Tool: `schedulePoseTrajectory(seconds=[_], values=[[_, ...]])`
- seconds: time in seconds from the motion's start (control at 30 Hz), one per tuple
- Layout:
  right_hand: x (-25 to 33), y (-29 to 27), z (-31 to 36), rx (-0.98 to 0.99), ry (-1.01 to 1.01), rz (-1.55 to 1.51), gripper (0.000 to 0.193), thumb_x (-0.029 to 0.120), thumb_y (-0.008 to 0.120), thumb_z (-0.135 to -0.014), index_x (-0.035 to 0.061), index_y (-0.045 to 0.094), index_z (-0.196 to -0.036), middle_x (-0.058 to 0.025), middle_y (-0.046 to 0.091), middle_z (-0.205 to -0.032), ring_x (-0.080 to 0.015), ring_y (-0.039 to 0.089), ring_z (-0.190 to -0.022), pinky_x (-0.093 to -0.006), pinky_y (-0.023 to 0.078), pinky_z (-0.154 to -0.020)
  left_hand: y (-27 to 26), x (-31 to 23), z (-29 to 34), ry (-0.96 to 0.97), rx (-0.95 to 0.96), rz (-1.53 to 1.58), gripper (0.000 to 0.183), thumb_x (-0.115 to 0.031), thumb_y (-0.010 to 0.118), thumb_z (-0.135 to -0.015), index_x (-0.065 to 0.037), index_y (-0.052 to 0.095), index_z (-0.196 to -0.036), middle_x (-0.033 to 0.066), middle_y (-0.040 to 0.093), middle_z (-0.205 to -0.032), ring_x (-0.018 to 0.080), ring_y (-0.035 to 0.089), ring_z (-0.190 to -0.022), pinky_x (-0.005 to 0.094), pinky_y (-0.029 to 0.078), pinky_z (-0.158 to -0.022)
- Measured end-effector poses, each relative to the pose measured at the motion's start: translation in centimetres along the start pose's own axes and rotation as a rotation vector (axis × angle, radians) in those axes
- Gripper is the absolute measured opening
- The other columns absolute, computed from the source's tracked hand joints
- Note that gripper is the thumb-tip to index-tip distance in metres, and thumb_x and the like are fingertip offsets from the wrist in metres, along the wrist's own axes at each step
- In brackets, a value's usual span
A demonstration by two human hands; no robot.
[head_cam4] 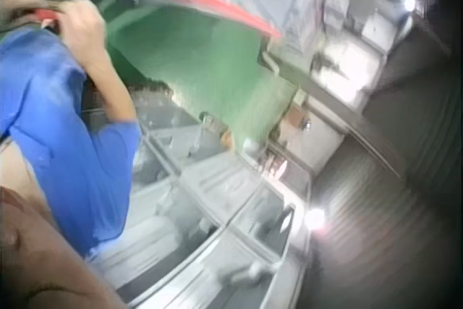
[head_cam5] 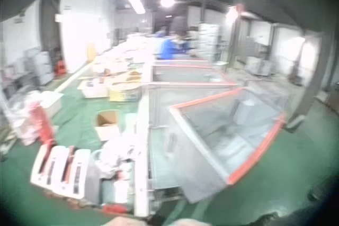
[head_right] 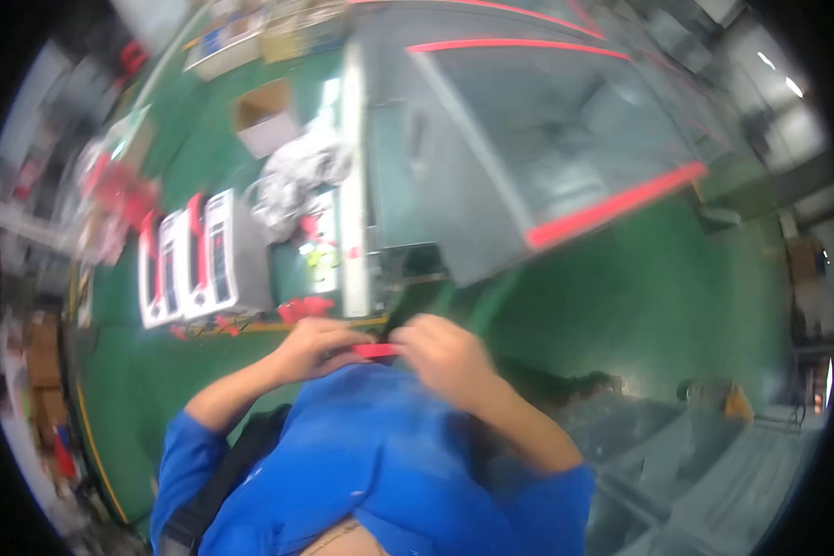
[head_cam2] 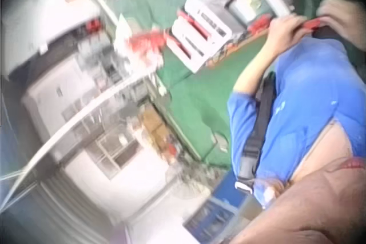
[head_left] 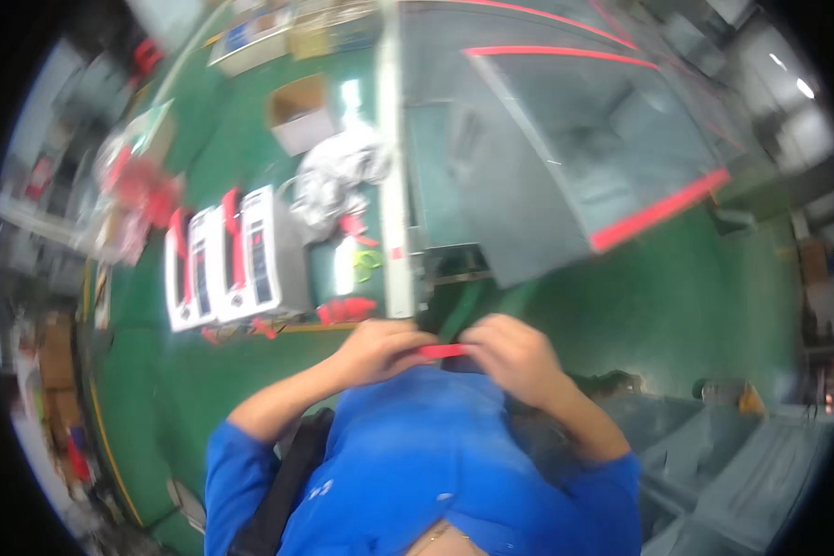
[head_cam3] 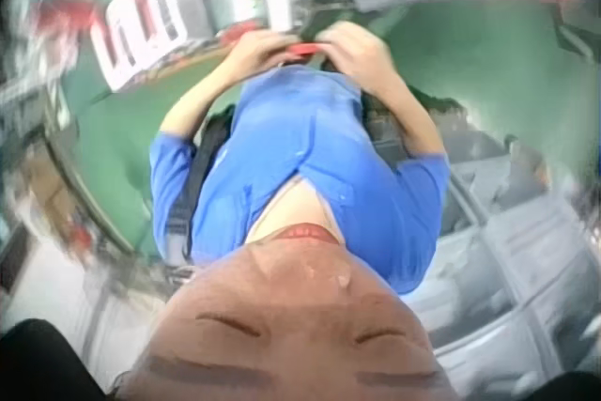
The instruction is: The person applies red protective tape along the edges of a metal cabinet frame. They smooth the tape by hand and use green scissors to trim the excess material at the corners. The person then moves to a second cabinet and repeats the taping process.
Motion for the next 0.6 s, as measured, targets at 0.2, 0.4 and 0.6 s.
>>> schedulePoseTrajectory(seconds=[0.2,0.4,0.6], values=[[-3.4,-7.9,2.8,-0.012,0.267,-0.035,0.01,-0.004,0.059,-0.073,0.0003,0.057,-0.082,-0.0125,0.055,-0.079,-0.026,0.054,-0.072,-0.0322,0.044,-0.066,-0.8,-1.5,-6.4,-0.022,0.211,0.051,0.029,-0.017,0.072,-0.07,-0.003,0.063,-0.094,0.0119,0.063,-0.083,0.0268,0.062,-0.074,0.0332,0.048,-0.061],[-6.8,-15.4,3.8,-0.213,0.295,-0.173,0.014,-0.008,0.057,-0.075,-0.0013,0.058,-0.088,-0.0103,0.055,-0.082,-0.0183,0.053,-0.076,-0.0266,0.043,-0.068,-8.6,-0.9,-13.6,-0.245,0.153,0.022,0.017,-0.01,0.07,-0.073,-0.004,0.065,-0.088,0.0065,0.065,-0.082,0.015,0.062,-0.073,0.0263,0.048,-0.064],[-10.2,-17.4,3.3,-0.399,0.445,-0.399,0.03,-0.009,0.058,-0.076,-0.0014,0.052,-0.104,-0.0106,0.047,-0.107,-0.0124,0.053,-0.077,-0.0238,0.044,-0.073,-12.9,1.5,-18.5,-0.282,0.133,-0.253,0.015,-0.013,0.069,-0.074,-0.003,0.065,-0.084,0.0053,0.065,-0.075,0.0137,0.062,-0.07,0.0252,0.047,-0.065]])
Point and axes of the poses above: each hand's wrist, its own z-axis away from the middle knuckle, its own y-axis out of the palm, x = y × z, the point moved 9 cm from there along -z, towards the middle knuckle
